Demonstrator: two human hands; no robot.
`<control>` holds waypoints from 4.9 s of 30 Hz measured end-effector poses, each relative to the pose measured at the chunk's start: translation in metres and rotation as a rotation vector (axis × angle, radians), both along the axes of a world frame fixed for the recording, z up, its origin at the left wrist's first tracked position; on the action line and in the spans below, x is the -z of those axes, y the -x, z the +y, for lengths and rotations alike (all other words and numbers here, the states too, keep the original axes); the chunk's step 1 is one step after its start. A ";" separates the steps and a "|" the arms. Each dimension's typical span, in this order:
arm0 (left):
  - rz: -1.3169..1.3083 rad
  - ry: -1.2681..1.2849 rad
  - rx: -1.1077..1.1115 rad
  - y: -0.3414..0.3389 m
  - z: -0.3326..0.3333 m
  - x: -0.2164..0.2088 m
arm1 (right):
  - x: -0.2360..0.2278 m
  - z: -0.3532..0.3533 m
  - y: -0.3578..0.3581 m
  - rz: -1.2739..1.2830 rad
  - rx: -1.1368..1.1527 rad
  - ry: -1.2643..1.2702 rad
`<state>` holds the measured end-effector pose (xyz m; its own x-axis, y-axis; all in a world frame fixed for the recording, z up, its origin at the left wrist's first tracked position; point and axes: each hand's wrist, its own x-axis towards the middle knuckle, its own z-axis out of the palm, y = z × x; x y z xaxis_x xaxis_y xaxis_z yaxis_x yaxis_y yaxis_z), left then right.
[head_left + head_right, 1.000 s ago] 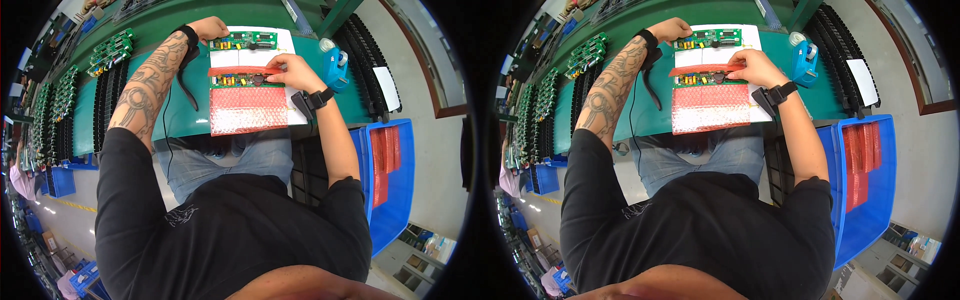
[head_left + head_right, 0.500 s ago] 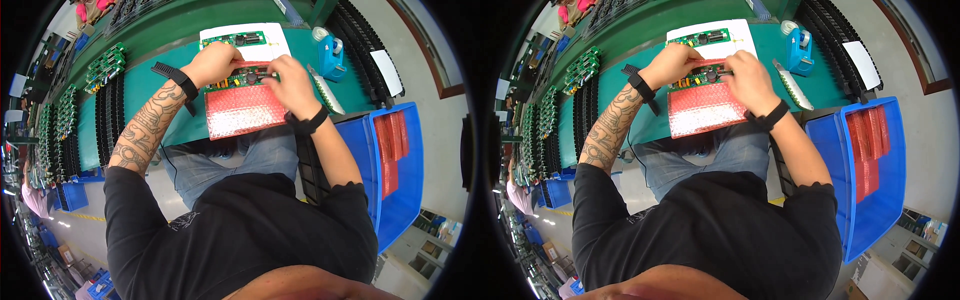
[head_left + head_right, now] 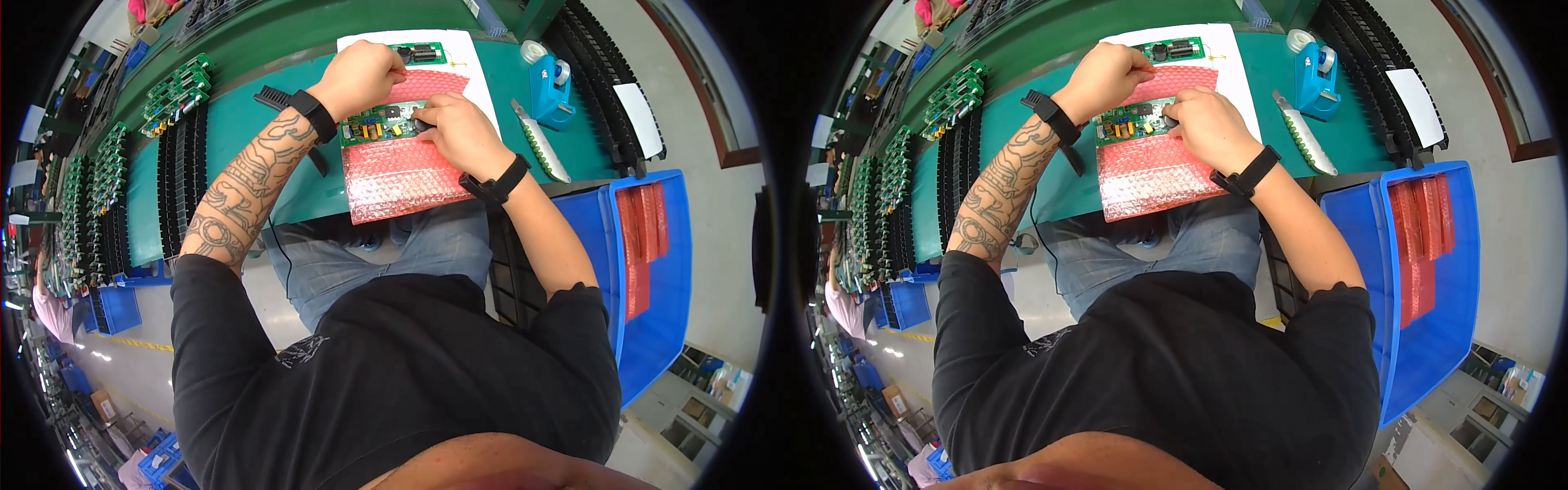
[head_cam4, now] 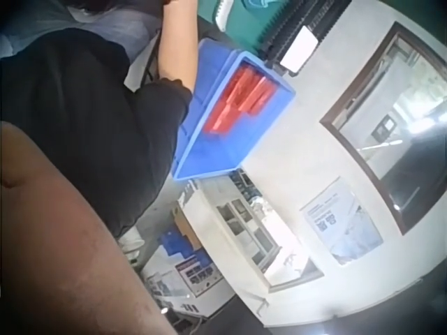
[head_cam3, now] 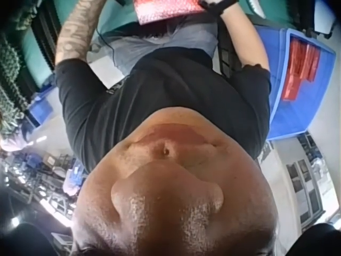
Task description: Inspect and clean printed circuit boards with a brush, then wrap them in bubble wrap and secure with tape before placing into a storage bin.
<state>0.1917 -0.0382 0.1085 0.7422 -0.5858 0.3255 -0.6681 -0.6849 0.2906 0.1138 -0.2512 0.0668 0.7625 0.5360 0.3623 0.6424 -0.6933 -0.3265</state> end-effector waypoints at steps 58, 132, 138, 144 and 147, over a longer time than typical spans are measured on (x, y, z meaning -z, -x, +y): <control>-0.347 -0.104 0.013 0.130 0.000 0.036 | 0.008 -0.036 0.041 -0.013 0.085 -0.150; -0.313 -0.212 -0.007 0.115 0.011 0.037 | -0.032 0.006 -0.129 0.305 -0.235 0.287; -0.346 -0.215 0.003 0.120 0.026 0.036 | -0.046 -0.008 -0.098 0.431 -0.213 -0.019; -0.310 -0.199 -0.140 0.122 0.031 0.039 | -0.040 -0.013 -0.049 0.402 -0.139 0.001; -0.324 -0.226 -0.149 0.124 0.030 0.039 | -0.028 -0.015 -0.050 0.370 -0.190 -0.105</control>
